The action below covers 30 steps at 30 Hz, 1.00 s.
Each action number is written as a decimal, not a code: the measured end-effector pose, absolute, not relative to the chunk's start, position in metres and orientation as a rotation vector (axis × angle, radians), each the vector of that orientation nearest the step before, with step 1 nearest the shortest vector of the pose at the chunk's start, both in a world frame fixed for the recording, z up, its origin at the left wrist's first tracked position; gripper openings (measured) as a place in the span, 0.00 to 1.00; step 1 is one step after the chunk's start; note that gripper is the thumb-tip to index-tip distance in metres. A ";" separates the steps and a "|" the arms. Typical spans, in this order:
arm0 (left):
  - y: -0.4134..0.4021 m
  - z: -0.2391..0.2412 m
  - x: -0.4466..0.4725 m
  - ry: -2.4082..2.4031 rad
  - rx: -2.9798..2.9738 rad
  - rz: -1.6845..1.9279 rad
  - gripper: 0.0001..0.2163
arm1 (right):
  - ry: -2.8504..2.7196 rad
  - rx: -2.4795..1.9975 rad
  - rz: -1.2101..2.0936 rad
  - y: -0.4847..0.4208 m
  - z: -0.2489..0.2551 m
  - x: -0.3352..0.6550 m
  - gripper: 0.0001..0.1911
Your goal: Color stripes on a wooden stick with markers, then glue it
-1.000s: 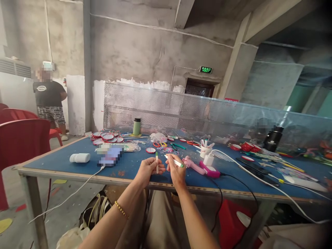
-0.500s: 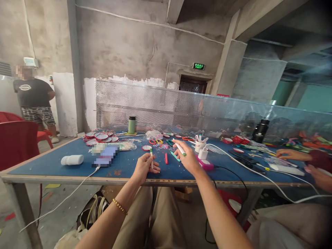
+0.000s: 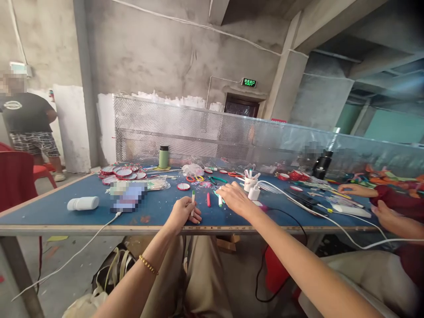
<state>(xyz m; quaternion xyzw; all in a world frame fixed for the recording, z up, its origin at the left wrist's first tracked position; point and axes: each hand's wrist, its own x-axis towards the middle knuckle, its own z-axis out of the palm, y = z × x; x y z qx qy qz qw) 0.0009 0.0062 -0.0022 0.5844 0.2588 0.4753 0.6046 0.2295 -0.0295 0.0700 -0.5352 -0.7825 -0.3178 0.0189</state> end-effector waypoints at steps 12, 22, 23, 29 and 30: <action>0.008 -0.004 0.004 0.580 1.353 1.097 0.10 | -2.599 -1.629 -1.130 0.024 0.036 0.227 0.11; 0.011 -0.002 0.009 0.574 1.341 1.118 0.11 | -2.654 -1.375 -1.182 0.032 0.033 0.216 0.10; 0.011 -0.002 0.009 0.570 1.340 1.116 0.11 | -2.666 -1.364 -1.183 0.032 0.032 0.215 0.10; 0.012 -0.003 0.009 0.561 1.337 1.115 0.11 | -2.753 -1.300 -1.193 0.038 0.034 0.208 0.10; 0.012 -0.003 0.010 0.562 1.336 1.116 0.11 | -2.765 -1.286 -1.193 0.040 0.036 0.207 0.11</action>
